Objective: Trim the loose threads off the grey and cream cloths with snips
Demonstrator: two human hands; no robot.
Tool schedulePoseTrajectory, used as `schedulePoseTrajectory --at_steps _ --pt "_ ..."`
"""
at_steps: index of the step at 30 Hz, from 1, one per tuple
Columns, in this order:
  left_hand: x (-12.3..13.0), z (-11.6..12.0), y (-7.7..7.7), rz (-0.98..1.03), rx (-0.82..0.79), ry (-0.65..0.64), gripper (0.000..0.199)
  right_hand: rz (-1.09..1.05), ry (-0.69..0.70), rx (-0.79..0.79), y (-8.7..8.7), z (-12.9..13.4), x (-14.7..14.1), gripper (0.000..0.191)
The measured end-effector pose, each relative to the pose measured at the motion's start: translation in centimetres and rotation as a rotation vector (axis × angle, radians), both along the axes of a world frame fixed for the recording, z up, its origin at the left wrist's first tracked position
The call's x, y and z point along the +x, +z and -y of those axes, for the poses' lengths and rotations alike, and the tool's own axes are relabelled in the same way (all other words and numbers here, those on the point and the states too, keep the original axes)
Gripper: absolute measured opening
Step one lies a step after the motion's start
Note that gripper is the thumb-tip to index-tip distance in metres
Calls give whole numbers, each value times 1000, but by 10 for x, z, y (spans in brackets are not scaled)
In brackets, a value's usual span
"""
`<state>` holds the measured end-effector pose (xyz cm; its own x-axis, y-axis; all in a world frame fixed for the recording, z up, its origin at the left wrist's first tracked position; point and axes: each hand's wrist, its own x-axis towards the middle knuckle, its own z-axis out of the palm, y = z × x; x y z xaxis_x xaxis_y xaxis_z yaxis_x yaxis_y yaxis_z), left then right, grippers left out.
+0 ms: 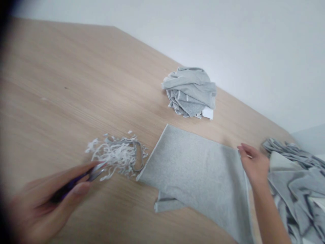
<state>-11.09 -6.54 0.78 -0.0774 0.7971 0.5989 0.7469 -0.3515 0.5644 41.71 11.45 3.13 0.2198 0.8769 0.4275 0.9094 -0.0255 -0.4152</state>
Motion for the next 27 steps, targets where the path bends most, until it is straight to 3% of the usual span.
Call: schedulePoseTrajectory --at_steps 2,7,14,21,27 --pt "-4 2 -11 -5 -16 6 28 -26 -28 -58 -9 3 8 49" --pt "-7 10 -31 17 -157 141 26 -133 78 -163 -35 -7 -3 62" --pt "-1 14 -27 129 -243 181 24 -171 238 -206 -53 -10 -14 52" --pt "-7 15 -30 69 -258 175 26 -131 313 -76 -69 -8 -17 38" --pt "-8 12 -29 27 -170 135 27 -16 354 -21 -73 -6 -21 30"
